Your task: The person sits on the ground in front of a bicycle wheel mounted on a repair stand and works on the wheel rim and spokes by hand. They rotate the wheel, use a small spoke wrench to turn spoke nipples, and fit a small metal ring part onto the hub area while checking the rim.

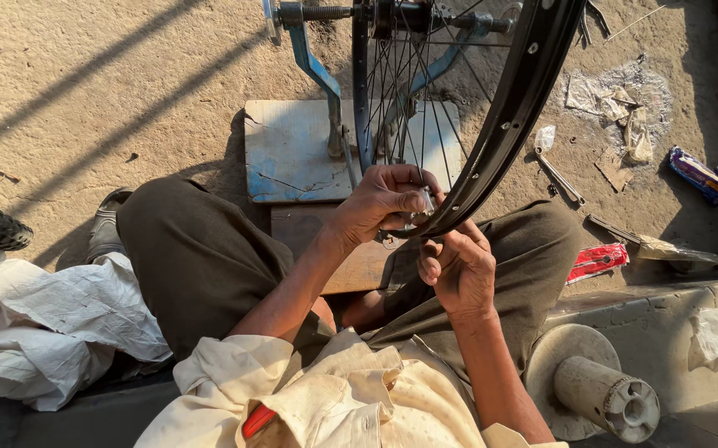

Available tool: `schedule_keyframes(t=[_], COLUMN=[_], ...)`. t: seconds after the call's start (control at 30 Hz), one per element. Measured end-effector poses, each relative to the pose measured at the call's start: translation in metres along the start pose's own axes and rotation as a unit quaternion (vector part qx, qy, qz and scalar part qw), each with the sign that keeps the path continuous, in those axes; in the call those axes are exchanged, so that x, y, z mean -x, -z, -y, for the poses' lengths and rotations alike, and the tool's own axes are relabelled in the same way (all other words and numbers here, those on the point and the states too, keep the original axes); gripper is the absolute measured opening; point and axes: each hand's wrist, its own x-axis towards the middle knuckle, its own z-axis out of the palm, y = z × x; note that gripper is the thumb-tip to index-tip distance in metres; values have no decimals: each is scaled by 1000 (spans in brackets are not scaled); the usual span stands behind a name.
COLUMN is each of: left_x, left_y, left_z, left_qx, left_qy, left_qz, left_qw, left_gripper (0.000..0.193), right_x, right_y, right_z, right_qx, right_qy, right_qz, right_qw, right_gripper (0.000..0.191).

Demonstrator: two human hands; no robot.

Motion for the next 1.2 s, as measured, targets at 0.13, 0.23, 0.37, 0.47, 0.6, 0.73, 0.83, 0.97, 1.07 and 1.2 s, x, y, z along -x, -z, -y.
schedule_keyframes(t=[0.13, 0.23, 0.37, 0.47, 0.6, 0.73, 0.83, 0.97, 1.07, 1.2], left_x=[2, 0, -8, -10, -14, -17, -23, -20, -13, -8], left_y=[11, 21, 29, 33, 43, 55, 54, 51, 50, 40], left_z=[-6, -8, -4, 5, 20, 33, 46, 52, 43, 24], left_qx=[-238, -501, -600, -661, -724, -645, -660, -674, -662, -642], left_qy=[43, 100, 135, 116, 139, 113, 130, 99, 83, 68], left_qz=[-74, -139, -167, -205, -225, -251, -279, -287, -262, -234], left_qw=[967, 848, 771, 713, 637, 713, 686, 674, 698, 727], left_gripper=[26, 26, 30, 36, 45, 48, 44, 39, 40, 33], right_x=[-12, -20, -33, -41, -46, -46, -47, -50, -53, -54], right_y=[19, 33, 44, 48, 52, 51, 49, 46, 45, 43], right_z=[-3, -14, -30, -36, -40, -45, -49, -53, -54, -55], right_qx=[53, 130, 224, 257, 275, 205, 172, 180, 173, 134], right_qy=[-14, -64, -83, -79, -74, -73, -66, -67, -66, -66], right_qz=[-48, -61, -44, -53, -61, -44, -59, -69, -65, -83], right_qw=[997, 987, 970, 962, 957, 975, 981, 979, 981, 985], right_gripper=[36, 38, 37, 39, 42, 36, 35, 34, 35, 32])
